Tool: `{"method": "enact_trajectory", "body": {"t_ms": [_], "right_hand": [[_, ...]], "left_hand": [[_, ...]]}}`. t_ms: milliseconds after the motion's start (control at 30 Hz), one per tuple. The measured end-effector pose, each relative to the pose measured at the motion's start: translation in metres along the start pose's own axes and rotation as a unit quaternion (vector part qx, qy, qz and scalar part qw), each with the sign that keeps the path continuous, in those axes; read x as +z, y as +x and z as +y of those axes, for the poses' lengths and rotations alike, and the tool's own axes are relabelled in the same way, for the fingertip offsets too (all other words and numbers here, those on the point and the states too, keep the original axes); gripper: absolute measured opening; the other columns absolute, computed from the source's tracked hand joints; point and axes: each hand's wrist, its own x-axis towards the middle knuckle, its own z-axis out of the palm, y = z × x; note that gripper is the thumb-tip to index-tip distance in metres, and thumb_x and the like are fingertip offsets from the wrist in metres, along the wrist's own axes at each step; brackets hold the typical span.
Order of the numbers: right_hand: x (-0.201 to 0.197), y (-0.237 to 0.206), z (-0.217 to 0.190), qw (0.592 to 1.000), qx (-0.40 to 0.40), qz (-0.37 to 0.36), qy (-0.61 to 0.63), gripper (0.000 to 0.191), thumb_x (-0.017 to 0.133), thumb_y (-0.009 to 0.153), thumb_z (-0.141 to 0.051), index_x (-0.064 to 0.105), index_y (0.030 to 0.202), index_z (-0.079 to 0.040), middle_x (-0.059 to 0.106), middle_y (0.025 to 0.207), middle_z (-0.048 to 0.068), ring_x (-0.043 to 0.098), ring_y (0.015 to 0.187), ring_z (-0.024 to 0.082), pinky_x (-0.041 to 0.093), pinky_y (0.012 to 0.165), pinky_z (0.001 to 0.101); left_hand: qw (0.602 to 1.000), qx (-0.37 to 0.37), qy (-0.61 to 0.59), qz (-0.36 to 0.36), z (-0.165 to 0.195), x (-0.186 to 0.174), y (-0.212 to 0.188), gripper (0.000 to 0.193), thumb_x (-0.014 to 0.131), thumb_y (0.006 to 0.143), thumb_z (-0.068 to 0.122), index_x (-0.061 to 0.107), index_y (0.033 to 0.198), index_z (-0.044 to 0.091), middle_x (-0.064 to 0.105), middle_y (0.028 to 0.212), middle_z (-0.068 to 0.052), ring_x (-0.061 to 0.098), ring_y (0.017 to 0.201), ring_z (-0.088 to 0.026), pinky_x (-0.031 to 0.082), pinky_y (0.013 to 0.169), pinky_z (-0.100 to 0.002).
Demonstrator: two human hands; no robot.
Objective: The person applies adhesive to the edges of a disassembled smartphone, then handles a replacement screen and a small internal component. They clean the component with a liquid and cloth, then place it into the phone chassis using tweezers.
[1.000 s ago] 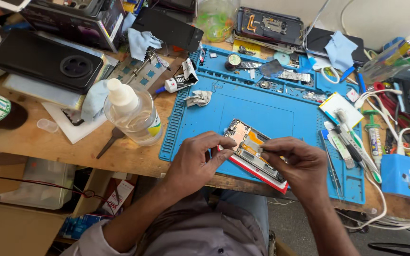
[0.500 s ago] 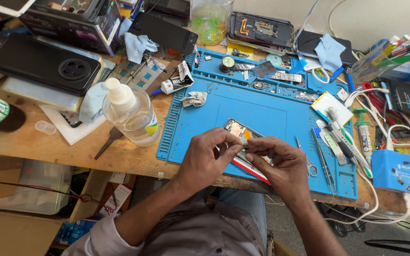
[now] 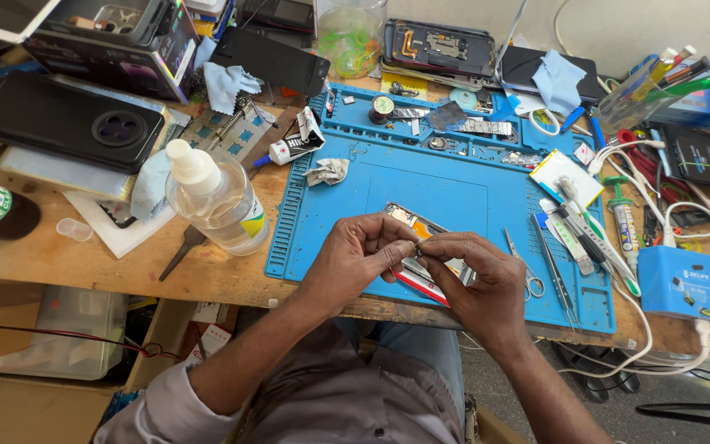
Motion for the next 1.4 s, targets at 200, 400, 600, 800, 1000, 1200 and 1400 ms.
{"method": "enact_trajectory", "body": {"t_ms": [200,400,600,800,1000,1200,1400], "right_hand": [[-0.008,-0.002,0.016,0.997,0.061,0.04,0.04,0.024,0.077,0.085,0.004,0.074,0.108,-0.003,0.077,0.107,0.009,0.075,0.096,0.015,0.061,0.086,0.0272],[-0.037,-0.016,0.042,0.983,0.12,0.118,0.067,0.023,0.073,0.091,0.004,0.073,0.113,-0.001,0.075,0.107,0.01,0.072,0.099,0.014,0.059,0.09,0.0261],[-0.056,-0.043,0.05,0.978,0.157,0.128,-0.052,0.023,0.076,0.088,0.001,0.075,0.11,-0.006,0.076,0.105,0.008,0.072,0.093,0.012,0.059,0.083,0.0257],[-0.094,-0.06,0.053,0.956,0.196,0.158,-0.15,0.029,0.067,0.094,0.005,0.076,0.118,-0.008,0.074,0.106,0.008,0.068,0.089,0.013,0.055,0.07,0.0267],[-0.112,-0.074,0.056,0.956,0.16,0.166,-0.179,0.022,0.065,0.101,0.006,0.075,0.117,-0.007,0.075,0.112,0.009,0.07,0.1,0.013,0.057,0.091,0.0261],[-0.104,-0.071,0.056,0.952,0.184,0.148,-0.195,0.026,0.068,0.095,0.004,0.076,0.117,-0.008,0.076,0.112,0.009,0.069,0.095,0.015,0.056,0.081,0.0283],[-0.102,-0.057,0.047,0.949,0.206,0.158,-0.18,0.023,0.069,0.098,0.0,0.077,0.118,-0.007,0.076,0.097,0.006,0.069,0.083,0.013,0.054,0.074,0.0279]], "left_hand": [[0.998,0.015,0.064,0.02,0.001,-0.003,0.023,0.012,0.072,0.094,0.009,0.076,0.101,0.001,0.074,0.083,-0.001,0.06,0.07,-0.004,0.051,0.064,-0.022],[0.945,0.054,0.321,0.018,0.006,-0.016,0.087,0.01,0.073,0.089,0.014,0.077,0.093,0.006,0.077,0.081,-0.002,0.068,0.071,-0.01,0.056,0.067,-0.029],[0.831,0.117,0.543,0.037,-0.006,-0.017,0.099,0.008,0.075,0.085,0.014,0.079,0.089,0.01,0.075,0.086,-0.006,0.066,0.085,-0.024,0.054,0.079,-0.04],[0.788,0.179,0.589,-0.011,-0.004,-0.027,0.101,0.021,0.069,0.085,0.004,0.081,0.1,0.013,0.074,0.097,-0.003,0.065,0.09,-0.025,0.055,0.084,-0.04],[0.783,0.129,0.606,-0.056,0.002,-0.023,0.108,0.005,0.075,0.086,0.013,0.08,0.086,0.013,0.072,0.09,-0.001,0.064,0.09,-0.023,0.054,0.084,-0.039],[0.797,0.114,0.593,-0.024,0.007,-0.023,0.101,0.006,0.075,0.088,0.015,0.078,0.088,0.01,0.07,0.09,-0.004,0.064,0.093,-0.023,0.053,0.085,-0.041],[0.789,0.141,0.597,-0.024,0.007,-0.031,0.094,0.024,0.067,0.087,-0.002,0.081,0.099,0.014,0.074,0.098,-0.001,0.065,0.091,-0.022,0.054,0.086,-0.04]]}}
